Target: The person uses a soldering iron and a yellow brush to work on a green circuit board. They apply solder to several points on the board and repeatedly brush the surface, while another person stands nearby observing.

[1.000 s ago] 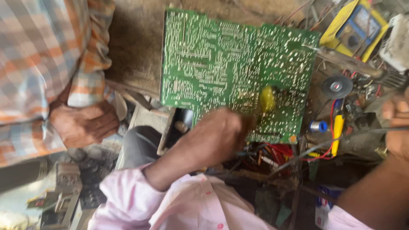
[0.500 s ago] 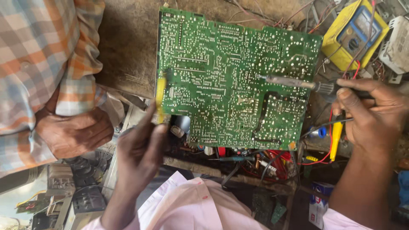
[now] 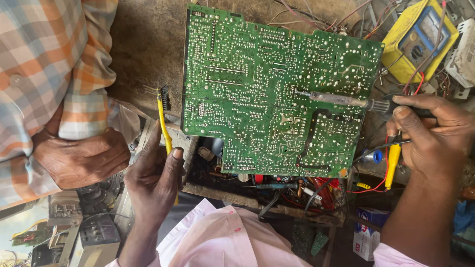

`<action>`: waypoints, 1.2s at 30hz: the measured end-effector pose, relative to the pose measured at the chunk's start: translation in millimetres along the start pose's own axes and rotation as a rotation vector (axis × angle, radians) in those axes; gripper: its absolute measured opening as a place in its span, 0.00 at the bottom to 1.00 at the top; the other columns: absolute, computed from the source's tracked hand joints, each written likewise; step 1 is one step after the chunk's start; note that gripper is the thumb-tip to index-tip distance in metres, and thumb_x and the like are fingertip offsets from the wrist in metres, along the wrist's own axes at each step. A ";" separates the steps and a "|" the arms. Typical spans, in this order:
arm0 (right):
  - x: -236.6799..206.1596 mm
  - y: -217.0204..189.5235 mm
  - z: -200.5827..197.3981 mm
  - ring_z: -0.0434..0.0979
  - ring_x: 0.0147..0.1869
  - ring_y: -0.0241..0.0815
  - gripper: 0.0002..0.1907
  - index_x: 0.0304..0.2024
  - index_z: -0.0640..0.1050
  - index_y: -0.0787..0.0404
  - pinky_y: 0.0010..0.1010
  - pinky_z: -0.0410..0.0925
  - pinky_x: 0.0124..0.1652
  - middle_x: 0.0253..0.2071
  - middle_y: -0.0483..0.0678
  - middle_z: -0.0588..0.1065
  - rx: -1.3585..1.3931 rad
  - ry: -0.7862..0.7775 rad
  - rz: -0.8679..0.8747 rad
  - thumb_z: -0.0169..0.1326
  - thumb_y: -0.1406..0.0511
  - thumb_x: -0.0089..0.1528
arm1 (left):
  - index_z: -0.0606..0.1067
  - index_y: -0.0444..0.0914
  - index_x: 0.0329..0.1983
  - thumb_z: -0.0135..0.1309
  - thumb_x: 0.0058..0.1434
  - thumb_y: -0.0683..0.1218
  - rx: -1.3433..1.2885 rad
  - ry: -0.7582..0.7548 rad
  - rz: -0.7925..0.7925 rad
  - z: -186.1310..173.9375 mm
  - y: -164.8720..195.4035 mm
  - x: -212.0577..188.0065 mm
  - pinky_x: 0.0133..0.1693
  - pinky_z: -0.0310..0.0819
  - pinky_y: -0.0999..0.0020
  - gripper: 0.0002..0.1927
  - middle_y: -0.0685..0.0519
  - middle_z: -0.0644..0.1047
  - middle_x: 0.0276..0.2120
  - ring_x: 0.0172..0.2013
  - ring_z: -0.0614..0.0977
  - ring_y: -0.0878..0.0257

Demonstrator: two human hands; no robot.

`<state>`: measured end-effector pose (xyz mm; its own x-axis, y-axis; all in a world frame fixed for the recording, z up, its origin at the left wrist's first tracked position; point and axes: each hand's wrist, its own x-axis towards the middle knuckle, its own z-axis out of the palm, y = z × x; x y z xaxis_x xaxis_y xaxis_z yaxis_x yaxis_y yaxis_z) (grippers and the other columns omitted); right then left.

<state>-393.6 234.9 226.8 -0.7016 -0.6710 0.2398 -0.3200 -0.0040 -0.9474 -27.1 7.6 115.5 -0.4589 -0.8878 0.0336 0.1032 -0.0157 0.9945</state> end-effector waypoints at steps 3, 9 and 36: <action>1.1 1.0 0.0 0.74 0.29 0.34 0.05 0.48 0.79 0.73 0.26 0.72 0.34 0.31 0.51 0.75 -0.005 -0.002 0.001 0.59 0.76 0.70 | 0.64 0.32 0.75 0.55 0.69 0.37 -0.038 0.000 -0.025 2.2 1.6 1.7 0.24 0.64 0.81 0.31 0.58 0.76 0.28 0.24 0.72 0.77; 7.8 -4.1 2.3 0.74 0.29 0.35 0.07 0.49 0.78 0.71 0.25 0.71 0.33 0.33 0.50 0.75 -0.079 0.003 0.025 0.59 0.76 0.69 | 0.63 0.31 0.74 0.54 0.69 0.37 -0.009 -0.006 -0.013 1.7 1.5 4.7 0.23 0.64 0.81 0.31 0.60 0.72 0.24 0.22 0.71 0.77; 3.9 9.2 -14.2 0.73 0.31 0.36 0.05 0.51 0.77 0.75 0.29 0.70 0.37 0.33 0.53 0.74 -0.039 -0.020 0.072 0.58 0.78 0.74 | 0.63 0.32 0.74 0.57 0.67 0.37 -0.025 0.045 -0.018 2.7 -2.2 19.8 0.22 0.63 0.81 0.32 0.59 0.74 0.27 0.22 0.70 0.77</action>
<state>-408.4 242.7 222.0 -0.7109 -0.6834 0.1664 -0.2935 0.0733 -0.9531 -38.9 -8.7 114.2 -0.4204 -0.9073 0.0104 0.1175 -0.0431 0.9921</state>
